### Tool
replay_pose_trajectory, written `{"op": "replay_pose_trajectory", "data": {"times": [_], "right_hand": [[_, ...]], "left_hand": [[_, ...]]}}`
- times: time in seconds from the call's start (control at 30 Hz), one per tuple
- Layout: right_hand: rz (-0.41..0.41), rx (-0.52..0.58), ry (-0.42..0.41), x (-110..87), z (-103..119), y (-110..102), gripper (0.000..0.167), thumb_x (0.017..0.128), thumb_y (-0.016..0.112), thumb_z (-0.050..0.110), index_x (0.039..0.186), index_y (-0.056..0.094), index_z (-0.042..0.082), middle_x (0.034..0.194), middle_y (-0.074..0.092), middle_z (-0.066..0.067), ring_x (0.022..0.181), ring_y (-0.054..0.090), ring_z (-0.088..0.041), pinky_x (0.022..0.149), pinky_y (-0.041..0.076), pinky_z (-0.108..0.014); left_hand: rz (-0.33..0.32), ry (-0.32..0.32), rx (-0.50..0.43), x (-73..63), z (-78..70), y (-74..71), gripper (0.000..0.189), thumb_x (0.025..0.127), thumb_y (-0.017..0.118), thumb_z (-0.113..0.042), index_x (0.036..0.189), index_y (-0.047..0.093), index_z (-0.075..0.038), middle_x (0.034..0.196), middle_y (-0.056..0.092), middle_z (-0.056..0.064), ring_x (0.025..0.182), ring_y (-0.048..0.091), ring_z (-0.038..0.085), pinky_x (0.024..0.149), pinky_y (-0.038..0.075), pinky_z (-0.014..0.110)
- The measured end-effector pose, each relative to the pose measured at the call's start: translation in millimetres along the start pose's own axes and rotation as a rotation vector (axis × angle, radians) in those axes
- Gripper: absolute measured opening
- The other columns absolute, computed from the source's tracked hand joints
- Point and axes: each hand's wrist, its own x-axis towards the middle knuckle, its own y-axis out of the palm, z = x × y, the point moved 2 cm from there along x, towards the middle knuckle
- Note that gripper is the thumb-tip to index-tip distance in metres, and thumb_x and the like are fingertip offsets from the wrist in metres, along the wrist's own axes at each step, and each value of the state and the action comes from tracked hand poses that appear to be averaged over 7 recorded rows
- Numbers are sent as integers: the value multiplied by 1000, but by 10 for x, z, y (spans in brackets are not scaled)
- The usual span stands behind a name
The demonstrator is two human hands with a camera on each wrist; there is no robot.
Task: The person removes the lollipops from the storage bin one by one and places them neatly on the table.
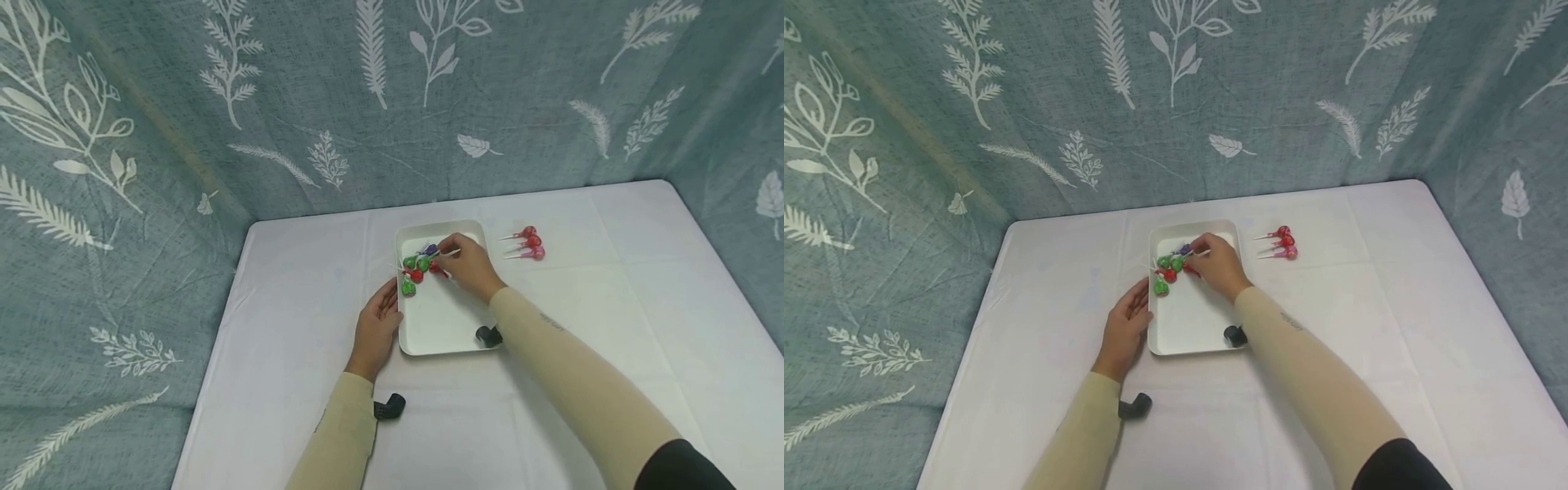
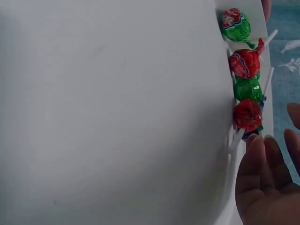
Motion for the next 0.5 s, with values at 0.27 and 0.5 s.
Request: {"op": "replay_pose_trajectory", "data": {"times": [0.27, 0.5], "right_hand": [[15, -8, 7, 0, -75, 70, 29, 103, 76, 14, 127, 68, 1, 126, 69, -15, 111, 67, -31, 94, 59, -43], [23, -49, 6, -25, -91, 102, 33, 101, 78, 10, 132, 66, 5, 124, 69, -13, 113, 65, -31, 101, 56, -46]], "left_hand": [[8, 15, -10, 0, 6, 19, 68, 98, 50, 9, 165, 42, 1, 164, 48, 15, 152, 45, 22, 121, 41, 27], [-6, 9, 0, -7, 5, 36, 68, 97, 51, 9, 164, 44, 0, 164, 48, 14, 151, 45, 21, 121, 42, 26]]}}
